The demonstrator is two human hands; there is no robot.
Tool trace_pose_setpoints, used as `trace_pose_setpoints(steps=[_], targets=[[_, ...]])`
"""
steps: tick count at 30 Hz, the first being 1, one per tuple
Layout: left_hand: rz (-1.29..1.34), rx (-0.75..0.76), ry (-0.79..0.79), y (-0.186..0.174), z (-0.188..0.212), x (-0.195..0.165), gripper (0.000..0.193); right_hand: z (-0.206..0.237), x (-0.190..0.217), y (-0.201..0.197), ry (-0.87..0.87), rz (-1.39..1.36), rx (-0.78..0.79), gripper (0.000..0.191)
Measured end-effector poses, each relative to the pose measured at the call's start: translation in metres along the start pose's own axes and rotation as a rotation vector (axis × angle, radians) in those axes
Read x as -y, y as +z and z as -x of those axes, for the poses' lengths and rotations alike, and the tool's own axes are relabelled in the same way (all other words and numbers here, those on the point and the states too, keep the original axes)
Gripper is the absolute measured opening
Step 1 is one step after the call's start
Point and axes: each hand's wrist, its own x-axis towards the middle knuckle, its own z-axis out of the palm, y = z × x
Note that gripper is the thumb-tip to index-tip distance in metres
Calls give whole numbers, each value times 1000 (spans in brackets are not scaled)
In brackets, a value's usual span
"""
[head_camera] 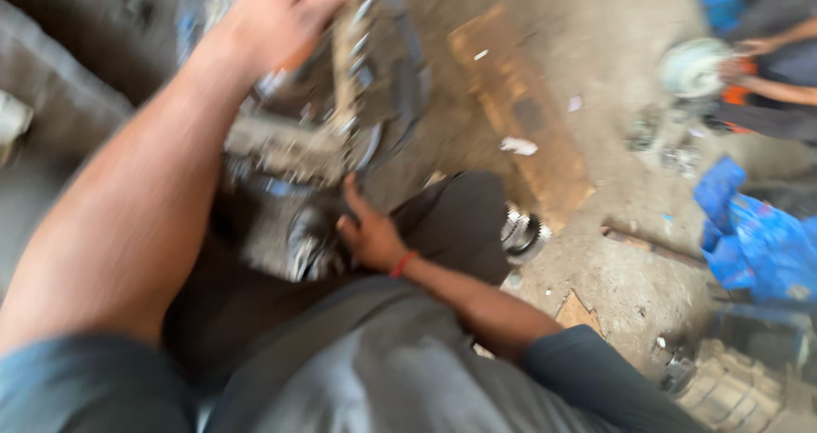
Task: The person scrubs a disassembled mechanical housing with a sanding block, focusing on the internal surfaces and edges. They rotate the part to access different areas and continue scrubbing throughout the clip.
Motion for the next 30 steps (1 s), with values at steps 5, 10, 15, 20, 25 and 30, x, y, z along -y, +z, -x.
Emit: trace_pose_setpoints(steps=[5, 10, 15, 20, 25, 30], targets=[[498, -68, -82, -19, 7, -31, 59, 5, 2, -1, 292, -10, 30, 79], [399, 1, -201, -18, 7, -26, 55, 6, -2, -3, 277, -25, 78, 82], [380, 19, -262, -10, 6, -21, 66, 5, -5, -9, 340, 9, 127, 83], [438, 26, -291, -10, 3, -23, 71, 5, -3, -15, 458, -74, 149, 80], [457, -7, -234, -6, 3, -22, 57, 9, -8, -16, 274, -102, 155, 85], [575, 81, -373, 5, 1, -17, 52, 11, -14, -17, 287, 15, 93, 83]])
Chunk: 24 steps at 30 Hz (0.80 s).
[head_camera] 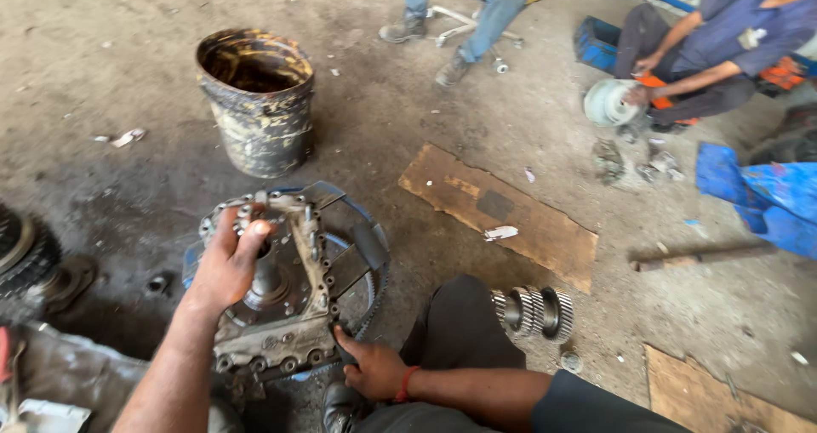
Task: The person scrubs a disassembled mechanical housing with a sanding block, focusing on the internal surfaces and edges. They rotate the part to access different areas and continue scrubbing throughout the clip.
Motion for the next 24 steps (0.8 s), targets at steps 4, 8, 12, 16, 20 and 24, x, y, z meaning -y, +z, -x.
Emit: trace_pose_setpoints(steps=[4, 8, 12, 16, 20, 24], targets=[[-141, -98, -24, 0, -2, 0, 57, -6, 1, -4, 0, 28, 78, 84], [-119, -73, -36, -3, 1, -9, 61, -11, 2, -7, 29, -7, 24, 85], [-104, -72, 49, -4, 5, -20, 65, -11, -3, -4, 35, 58, 96, 86], [-50, -51, 202, -5, 5, -24, 67, -10, -8, 0, 47, 67, 55, 83], [-66, -88, 76, -6, 6, -21, 65, -9, -6, 0, -177, 7, 3, 87], [-39, -60, 123, -6, 5, -18, 67, -9, -1, -2, 191, 69, 160, 83]])
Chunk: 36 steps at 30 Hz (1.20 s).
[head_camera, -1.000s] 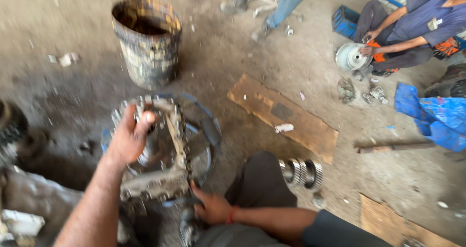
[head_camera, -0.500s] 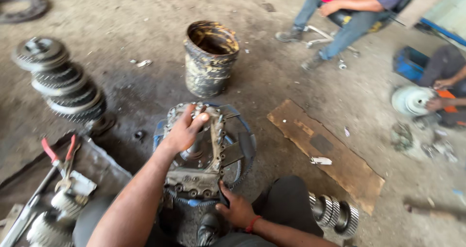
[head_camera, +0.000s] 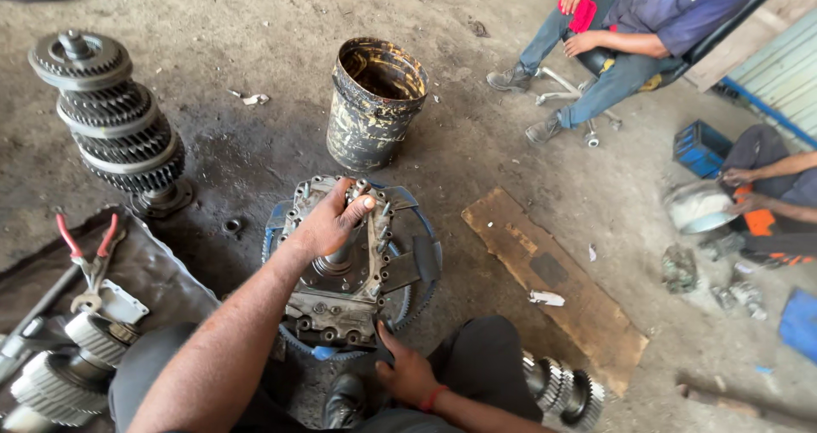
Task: The person scrubs a disassembled mechanical housing with a sanding block, focusing on the internal surfaces and edges. They rotate the part to access different areas and continue scrubbing throughout the clip.
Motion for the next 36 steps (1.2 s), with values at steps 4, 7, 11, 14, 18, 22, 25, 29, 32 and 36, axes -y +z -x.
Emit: trace_pose_setpoints(steps=[4, 7, 11, 14, 18, 22, 25, 29, 32, 36], targets=[[67, 0, 49, 0, -3, 4, 69, -1, -6, 3, -198, -52, -46, 86], [-38, 30, -10, -1, -4, 7, 66, -7, -18, 9, -222, -83, -94, 85], [-97, -30, -79, -1, -5, 7, 66, -17, -30, 16, -236, -57, -132, 83], [-50, 21, -129, -1, -5, 4, 62, -23, -31, 19, -403, -61, -134, 85], [12, 12, -55, -2, -4, 0, 60, -25, -23, 18, -137, -101, -134, 87], [-42, 18, -188, -2, -5, 1, 59, -22, -17, 13, -256, -99, -93, 88], [43, 34, -85, 0, -7, 6, 59, -18, -15, 7, -43, -77, -2, 89], [-24, -35, 25, 2, -6, 12, 58, -12, -13, 6, -121, -157, 57, 92], [90, 17, 9, 2, -5, 11, 57, -10, -14, 9, -82, -34, 49, 88], [30, 2, -26, 1, -4, 5, 58, -10, -18, 11, -196, -115, 0, 90]])
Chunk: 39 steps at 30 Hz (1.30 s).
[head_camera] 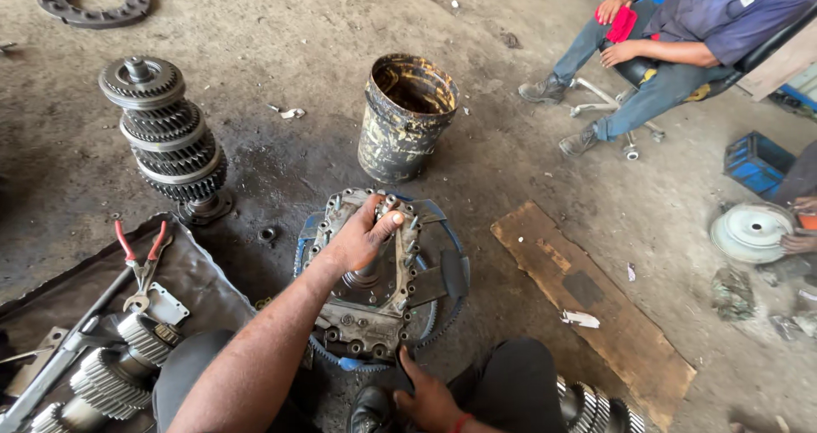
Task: The person scrubs a disassembled mechanical housing with a sanding block, focusing on the internal surfaces and edges. They rotate the part to access different areas and continue scrubbing throughout the clip.
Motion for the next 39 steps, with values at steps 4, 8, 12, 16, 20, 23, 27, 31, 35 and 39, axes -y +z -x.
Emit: trace_pose_setpoints(steps=[4, 8, 12, 16, 20, 23, 27, 31, 35, 39], targets=[[-28, -10, -37, -2, 2, -5, 60, -3, -3, -3, -20, 9, -7, 92], [5, -26, 56, 0, 1, -4, 63, -5, -1, -4, 132, -2, 11, 90], [-26, -7, -21, 0, 1, 0, 62, -5, 4, -2, -192, 85, -93, 97], [-77, -19, 12, -1, -1, 3, 60, -4, 8, -2, 214, 32, 28, 93], [-89, -34, 74, 1, -1, 4, 60, -4, 11, -5, -245, 89, -110, 98], [50, -23, 81, 1, 0, 5, 62, -3, 13, -7, 41, 30, -112, 93], [-71, -24, 11, -1, 0, 6, 61, -1, 15, -11, 3, 62, 13, 95], [-39, -8, 45, -1, -2, 6, 62, 2, 20, -16, 33, 65, -20, 93], [115, 14, 52, 0, 0, 4, 64, 4, 24, -18, -149, -5, -9, 95], [-83, 8, -32, -1, 1, 2, 62, 5, 27, -17, 96, 96, 69, 93]])
